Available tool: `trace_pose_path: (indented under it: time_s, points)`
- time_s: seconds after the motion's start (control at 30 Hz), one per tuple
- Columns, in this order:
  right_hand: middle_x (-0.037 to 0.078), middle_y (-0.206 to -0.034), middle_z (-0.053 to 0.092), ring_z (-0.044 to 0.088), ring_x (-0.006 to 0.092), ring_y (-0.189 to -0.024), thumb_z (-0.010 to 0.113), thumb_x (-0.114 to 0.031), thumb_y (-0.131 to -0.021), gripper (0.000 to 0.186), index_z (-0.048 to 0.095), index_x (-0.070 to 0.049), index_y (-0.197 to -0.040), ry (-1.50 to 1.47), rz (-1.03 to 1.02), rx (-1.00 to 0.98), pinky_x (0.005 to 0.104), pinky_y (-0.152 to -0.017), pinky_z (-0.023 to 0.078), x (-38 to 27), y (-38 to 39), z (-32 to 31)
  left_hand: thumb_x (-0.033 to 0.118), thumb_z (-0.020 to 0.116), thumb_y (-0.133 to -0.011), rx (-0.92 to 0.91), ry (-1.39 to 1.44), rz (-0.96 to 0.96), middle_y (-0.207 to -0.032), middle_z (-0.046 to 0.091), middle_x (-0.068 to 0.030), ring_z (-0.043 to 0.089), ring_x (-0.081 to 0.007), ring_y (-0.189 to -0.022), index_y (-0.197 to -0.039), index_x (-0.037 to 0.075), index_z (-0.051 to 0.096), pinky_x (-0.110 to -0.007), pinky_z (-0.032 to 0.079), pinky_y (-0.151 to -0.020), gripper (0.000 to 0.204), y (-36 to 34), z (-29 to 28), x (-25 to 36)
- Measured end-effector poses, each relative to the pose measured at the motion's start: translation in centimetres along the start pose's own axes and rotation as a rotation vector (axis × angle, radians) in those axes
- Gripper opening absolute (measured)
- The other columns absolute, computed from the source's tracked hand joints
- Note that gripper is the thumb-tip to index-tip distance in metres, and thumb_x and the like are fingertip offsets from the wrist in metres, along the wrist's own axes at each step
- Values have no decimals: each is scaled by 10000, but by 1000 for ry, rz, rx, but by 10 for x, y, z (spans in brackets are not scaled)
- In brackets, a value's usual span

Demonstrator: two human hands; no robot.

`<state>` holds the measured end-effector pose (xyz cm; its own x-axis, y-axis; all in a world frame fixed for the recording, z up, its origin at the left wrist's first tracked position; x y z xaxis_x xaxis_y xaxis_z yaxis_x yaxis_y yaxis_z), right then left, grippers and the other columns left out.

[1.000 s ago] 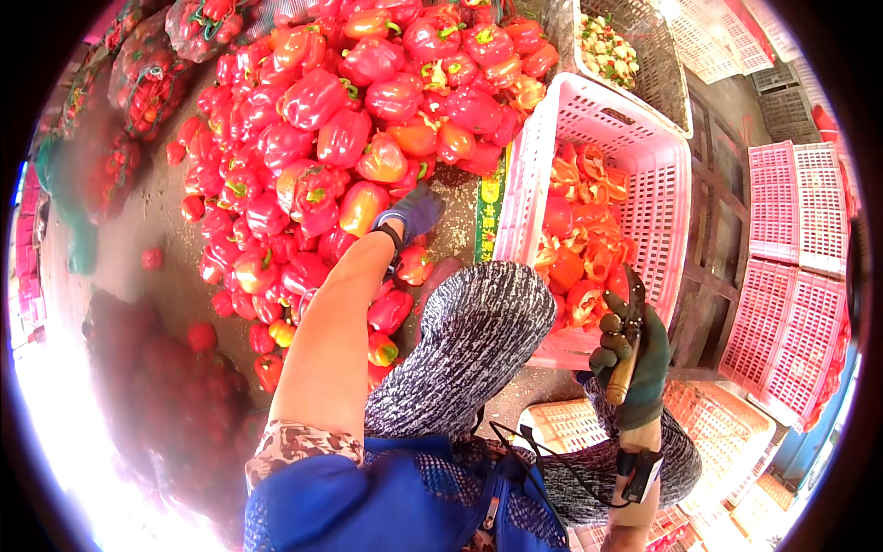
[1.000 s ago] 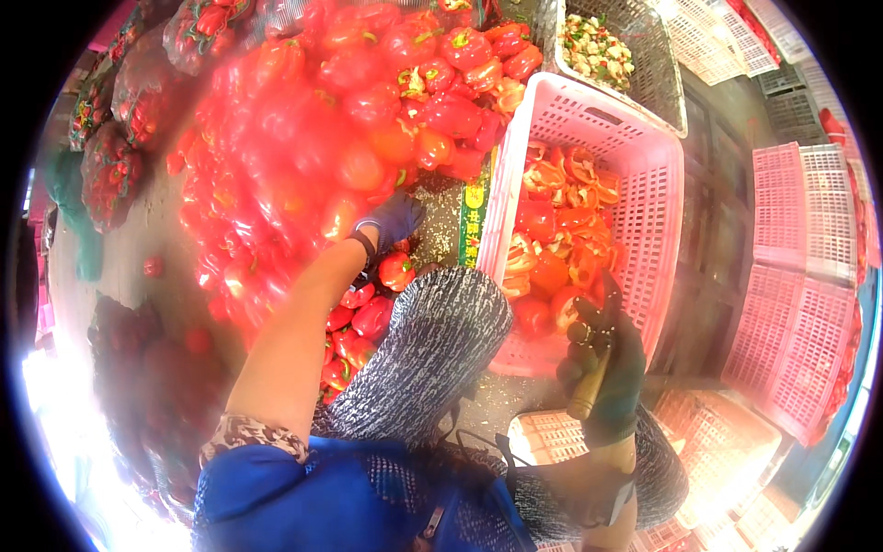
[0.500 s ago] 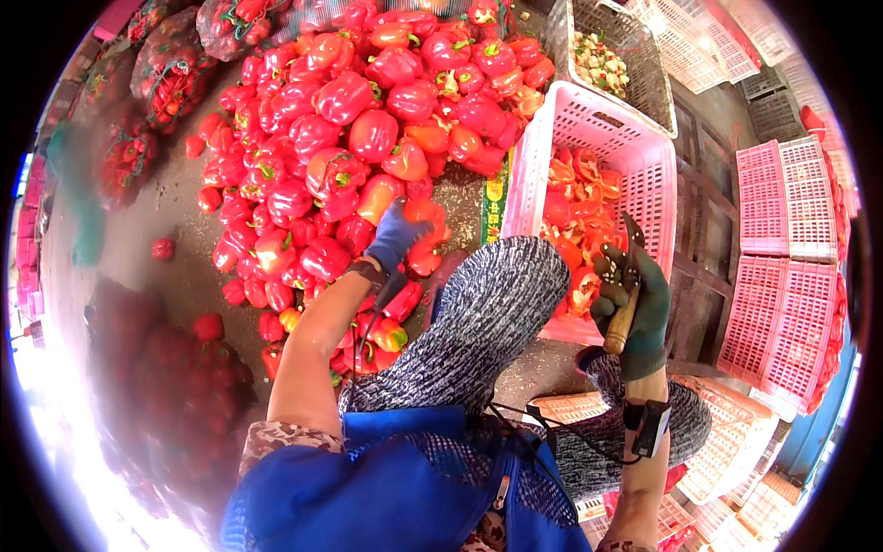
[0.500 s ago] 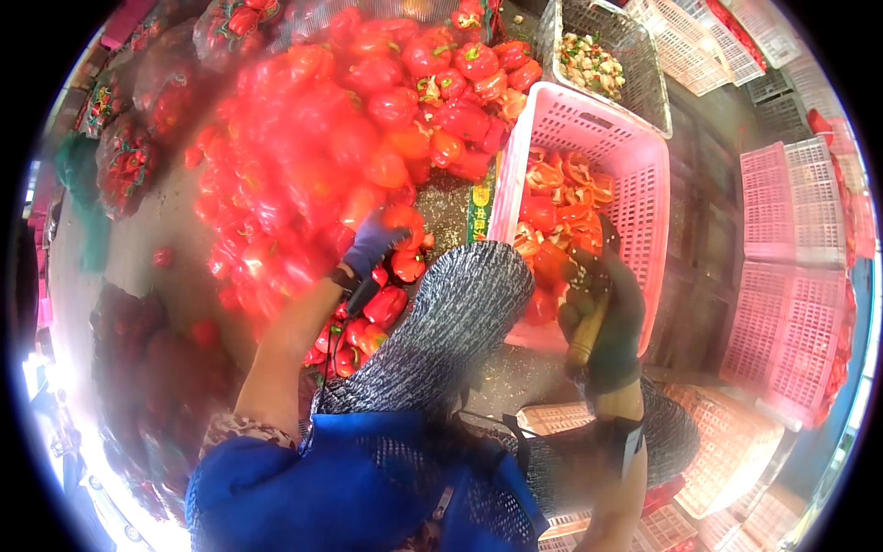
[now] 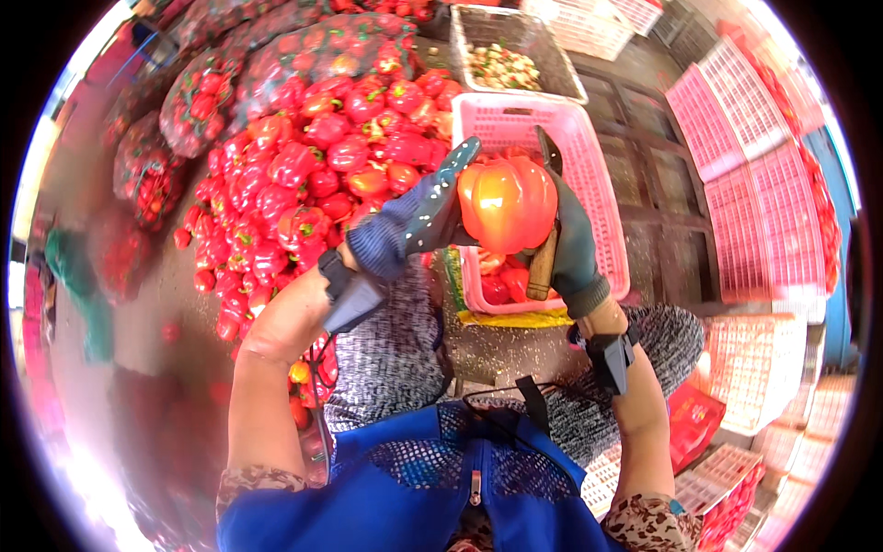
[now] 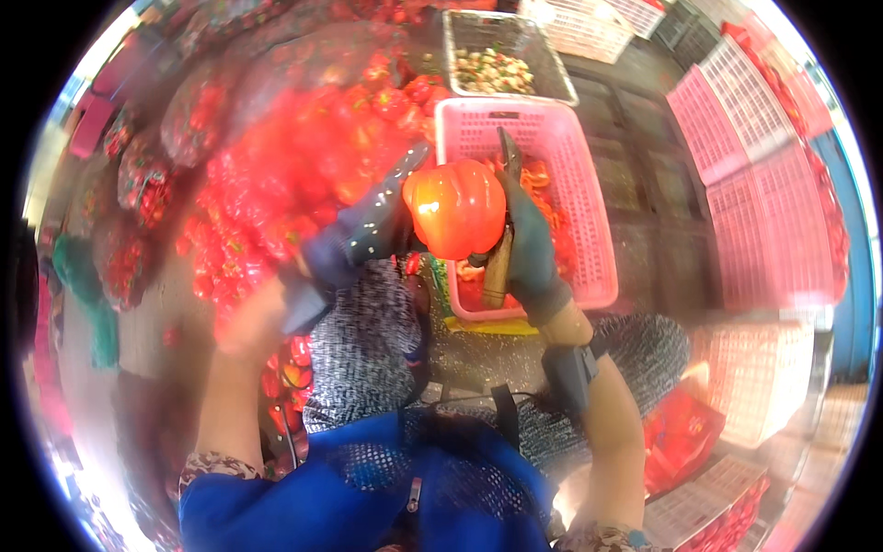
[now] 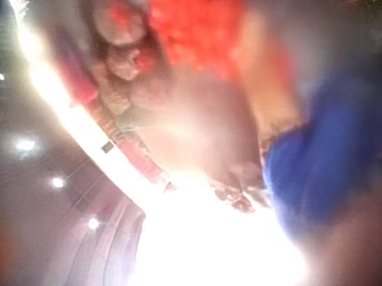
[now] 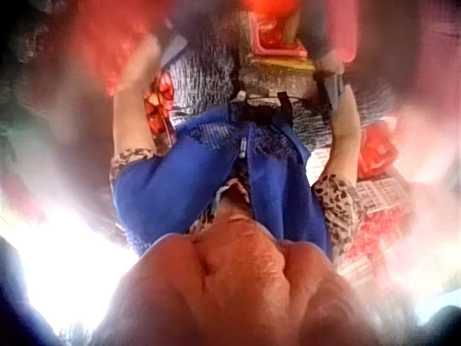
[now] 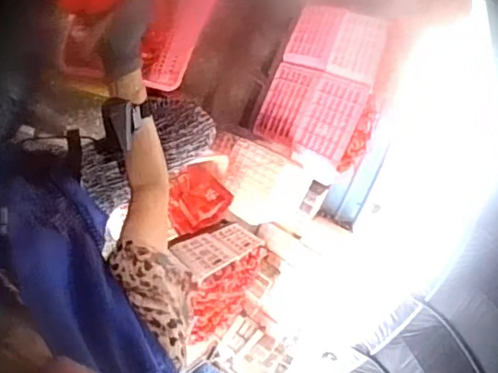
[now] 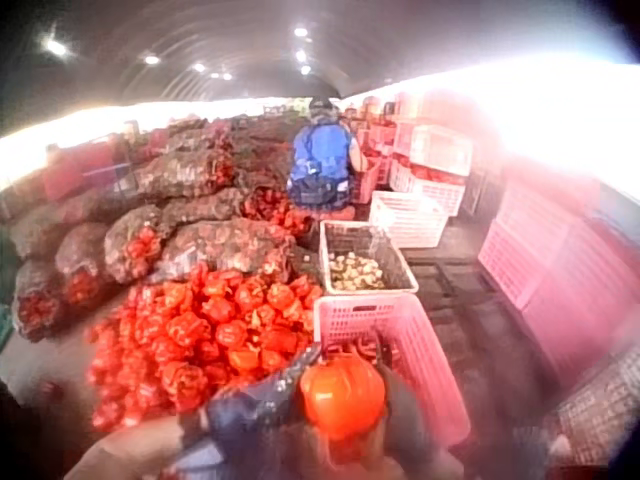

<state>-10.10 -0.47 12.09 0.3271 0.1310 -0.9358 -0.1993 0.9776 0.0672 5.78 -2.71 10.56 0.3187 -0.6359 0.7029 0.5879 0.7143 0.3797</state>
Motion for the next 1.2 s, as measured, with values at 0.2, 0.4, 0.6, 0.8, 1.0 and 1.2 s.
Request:
trace_pose_path:
  time_s: [0.2, 0.4, 0.6, 0.8, 1.0, 1.2]
  points:
    - [-31, -712, 544, 453, 60, -513, 518, -441, -929, 289, 585, -163, -971, -477, 454, 78, 229, -443, 415, 21, 26, -34, 283, 493, -1018, 205, -305, 728, -1220, 577, -106, 566, -201, -1119, -1323, 9, 506, -345, 451, -999, 410, -40, -4, -21]
    - [-18, -729, 563, 467, 72, -487, 487, -480, -943, 350, 587, -156, -1032, -510, 439, 157, 250, -445, 457, 25, 33, -61, 291, 773, -810, 159, -1149, 1094, -1380, 469, -173, 500, -289, -1250, -1433, 6, 360, -390, 383, -1077, 800, -14, 58, -18]
    - [9, -629, 529, 458, 98, -451, 408, -528, -975, 431, 585, -135, -979, -17, 377, 316, 252, -416, 392, 5, 31, -45, 238, 813, -777, 71, -623, 660, -1365, 498, -153, 539, -287, -1219, -1419, 9, 368, -397, 452, -1023, 814, -45, 9, -42]
    - [92, -843, 575, 504, 117, -534, 385, -422, -1004, 559, 441, 4, -1362, 595, -22, 80, 268, -512, 431, 2, 27, -31, 184, 630, -942, 73, 177, 362, -1244, 573, -45, 585, -176, -1141, -1283, 70, 537, -348, 531, -923, 372, -39, -24, -68]
    - [368, -1320, 469, 616, 362, -799, 505, -17, -948, 389, 404, 111, -1301, 659, -123, 16, 353, -695, 511, 1, 23, -17, 212, 639, -935, 177, 172, 517, -1134, 595, -52, 620, -155, -1026, -1227, 72, 564, -330, 576, -821, 332, -26, -17, -58]
    - [414, -1367, 398, 614, 469, -859, 498, 10, -945, 324, 431, 93, -1250, 959, -191, -86, 404, -757, 518, 5, 21, -15, 223, 630, -940, 245, 161, 482, -1106, 608, -58, 626, -149, -1008, -1265, 65, 552, -300, 564, -798, 370, -26, -12, -53]
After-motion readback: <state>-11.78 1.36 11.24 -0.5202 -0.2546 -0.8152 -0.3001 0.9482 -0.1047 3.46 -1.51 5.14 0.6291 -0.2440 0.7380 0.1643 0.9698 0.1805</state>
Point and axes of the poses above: each hand's wrist, its own y-axis away from the middle knuckle, its own z-axis out of the palm, x = y × z, the point moved 5 cm from there along -y, towards the middle knuckle
